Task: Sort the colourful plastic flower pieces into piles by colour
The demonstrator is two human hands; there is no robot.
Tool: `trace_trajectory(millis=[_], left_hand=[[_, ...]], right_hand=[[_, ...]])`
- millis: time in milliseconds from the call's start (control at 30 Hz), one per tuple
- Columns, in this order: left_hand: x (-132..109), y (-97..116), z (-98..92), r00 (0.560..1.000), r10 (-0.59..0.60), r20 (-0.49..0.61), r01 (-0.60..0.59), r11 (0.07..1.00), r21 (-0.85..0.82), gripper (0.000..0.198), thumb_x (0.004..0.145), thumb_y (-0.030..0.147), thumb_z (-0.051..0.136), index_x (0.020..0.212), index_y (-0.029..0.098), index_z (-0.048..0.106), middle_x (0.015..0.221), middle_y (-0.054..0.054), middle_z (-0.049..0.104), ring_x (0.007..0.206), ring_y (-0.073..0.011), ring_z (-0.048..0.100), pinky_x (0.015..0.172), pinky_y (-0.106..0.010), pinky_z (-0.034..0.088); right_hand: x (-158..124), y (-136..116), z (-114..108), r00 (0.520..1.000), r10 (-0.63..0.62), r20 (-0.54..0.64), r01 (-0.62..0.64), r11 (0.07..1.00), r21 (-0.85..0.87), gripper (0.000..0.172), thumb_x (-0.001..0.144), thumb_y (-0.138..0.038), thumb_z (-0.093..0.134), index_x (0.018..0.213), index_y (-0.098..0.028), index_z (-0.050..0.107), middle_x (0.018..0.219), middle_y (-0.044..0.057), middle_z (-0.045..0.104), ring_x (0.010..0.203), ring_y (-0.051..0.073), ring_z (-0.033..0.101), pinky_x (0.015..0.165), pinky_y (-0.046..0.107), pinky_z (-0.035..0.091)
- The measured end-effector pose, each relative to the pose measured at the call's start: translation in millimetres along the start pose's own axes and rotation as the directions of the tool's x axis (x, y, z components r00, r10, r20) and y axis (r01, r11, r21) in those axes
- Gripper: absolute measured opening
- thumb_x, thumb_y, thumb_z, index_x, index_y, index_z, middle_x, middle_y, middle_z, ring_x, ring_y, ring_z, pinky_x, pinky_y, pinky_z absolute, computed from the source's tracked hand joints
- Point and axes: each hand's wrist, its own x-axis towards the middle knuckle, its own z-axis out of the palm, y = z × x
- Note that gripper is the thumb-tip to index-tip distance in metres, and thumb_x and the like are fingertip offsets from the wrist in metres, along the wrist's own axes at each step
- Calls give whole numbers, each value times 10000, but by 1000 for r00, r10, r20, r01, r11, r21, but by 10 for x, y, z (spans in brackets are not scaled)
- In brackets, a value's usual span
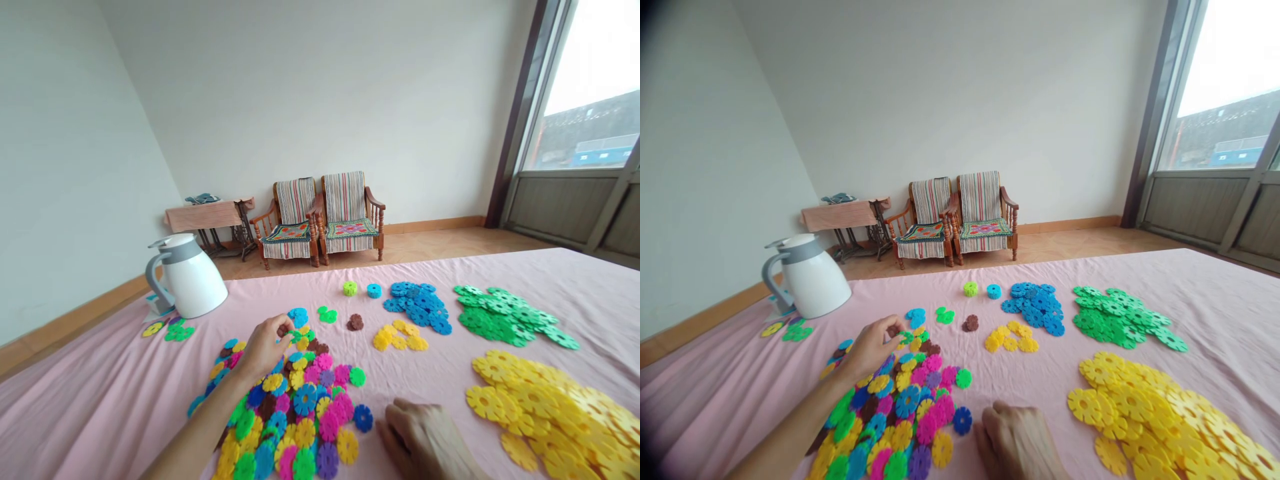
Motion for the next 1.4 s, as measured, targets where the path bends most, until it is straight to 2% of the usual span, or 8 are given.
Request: trace_trajectory(millis=[67,167,333,500,600,867,1200,1400], left_hand=[[28,47,-6,1000,-7,-23,9,997,79,96,734,165,502,770,195,585,688,14,603,652,-146,562,621,-232,392],[102,198,79,997,12,76,-20,995,96,113,717,137,506,758,197,593,626,31,581,565,-127,530,553,-221,357],[338,816,409,954,195,229,-173,978,-113,127,662,74,539,691,174,612,632,17,616,586,-122,554,547,-215,385],[596,1578,511,951,303,-59,-281,769,-574,234,781,168,566,1011,155,605,1002,-80,678,822,-144,635,696,-244,505],[603,1724,469,934,341,-108,-328,697,-638,232,822,190,542,1047,165,591,1057,-87,671,853,-146,651,727,-262,524],[217,1139,366,978,205,32,-158,837,-524,162,836,258,515,884,161,636,855,-54,704,751,-153,660,733,-278,536],[-200,-8,-424,995,-101,-13,91,943,-320,381,793,521,539,936,180,634,934,-64,710,900,-235,658,824,-333,520],[-474,-713,-605,968,-251,-18,248,963,-108,565,838,619,392,1052,158,638,1149,-108,659,1126,-265,570,1012,-400,399]], right_hand=[[10,-11,-22,1000,8,14,-8,1000,-1,246,856,-199,470,616,-219,524,578,-28,617,460,104,576,442,292,200],[29,-26,-50,998,45,33,-46,999,14,234,846,-193,468,620,-214,527,589,-21,623,466,104,573,449,294,191],[26,-19,49,997,73,13,-73,996,42,207,803,-180,477,602,-206,516,575,-23,616,447,93,546,446,301,158],[3,8,259,993,108,-55,-108,994,7,190,733,-197,497,544,-204,481,514,-30,581,385,88,496,434,309,118],[0,18,302,989,110,-97,-109,994,18,189,720,-198,488,532,-207,473,496,-32,570,360,84,462,424,312,120],[27,-26,225,987,129,-92,-126,991,43,199,724,-212,489,526,-202,474,497,-24,572,365,87,456,434,323,122],[41,-82,-94,996,92,-8,-91,995,50,252,824,-189,459,582,-202,526,559,-15,615,440,95,533,449,298,166],[-7,-20,-24,999,-5,-38,6,1000,26,272,866,-210,463,595,-214,495,546,-33,594,427,93,547,438,273,206]])
